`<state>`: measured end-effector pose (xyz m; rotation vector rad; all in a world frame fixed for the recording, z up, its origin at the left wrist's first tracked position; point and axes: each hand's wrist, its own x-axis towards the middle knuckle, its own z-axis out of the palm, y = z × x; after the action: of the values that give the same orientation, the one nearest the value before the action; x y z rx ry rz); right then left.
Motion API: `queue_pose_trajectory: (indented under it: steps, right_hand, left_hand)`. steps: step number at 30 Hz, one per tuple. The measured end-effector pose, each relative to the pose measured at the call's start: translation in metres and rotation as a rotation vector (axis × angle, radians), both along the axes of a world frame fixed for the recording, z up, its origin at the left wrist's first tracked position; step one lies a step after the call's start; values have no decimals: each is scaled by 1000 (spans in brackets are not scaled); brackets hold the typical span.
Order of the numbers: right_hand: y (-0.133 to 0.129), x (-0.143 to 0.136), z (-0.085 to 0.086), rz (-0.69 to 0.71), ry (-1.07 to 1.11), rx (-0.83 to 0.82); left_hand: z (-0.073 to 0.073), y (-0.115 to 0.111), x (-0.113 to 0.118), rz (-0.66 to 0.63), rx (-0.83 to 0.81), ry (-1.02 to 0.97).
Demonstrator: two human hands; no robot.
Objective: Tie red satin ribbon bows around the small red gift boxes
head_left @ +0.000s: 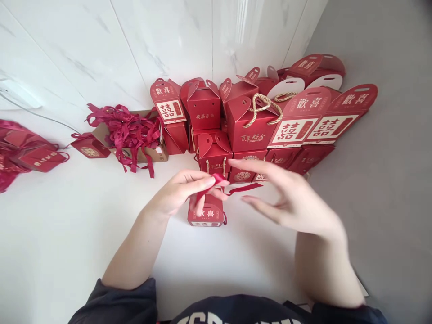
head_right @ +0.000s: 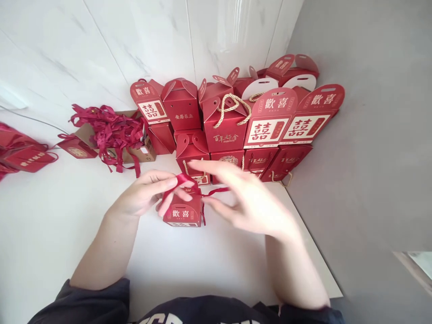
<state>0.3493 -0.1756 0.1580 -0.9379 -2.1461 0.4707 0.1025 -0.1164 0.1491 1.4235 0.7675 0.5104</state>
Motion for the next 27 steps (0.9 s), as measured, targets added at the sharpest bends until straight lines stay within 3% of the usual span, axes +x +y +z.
queue_pose_trajectory:
  steps: [3,8,12,16,20,27]
  right_hand:
    - [16,-32,-18,182,71,54]
    - [19,-31,-25,94,187,-25]
    - [17,-10,-17,-14,232,-377]
    - [21,5,-14,-15,234,-688]
    - [25,9,-15,3,85,-735]
    - [28,8,-15,-70,-125,-642]
  left_hand:
    - [4,-6,2,-67,82,125]
    - [11,-5,-8,9,156,289]
    - [11,3,-22,-80,365,615]
    - [1,10,-26,-110,595,966]
    - [-5,12,-22,-146,644,983]
    - [-5,6,-20,-269,679,938]
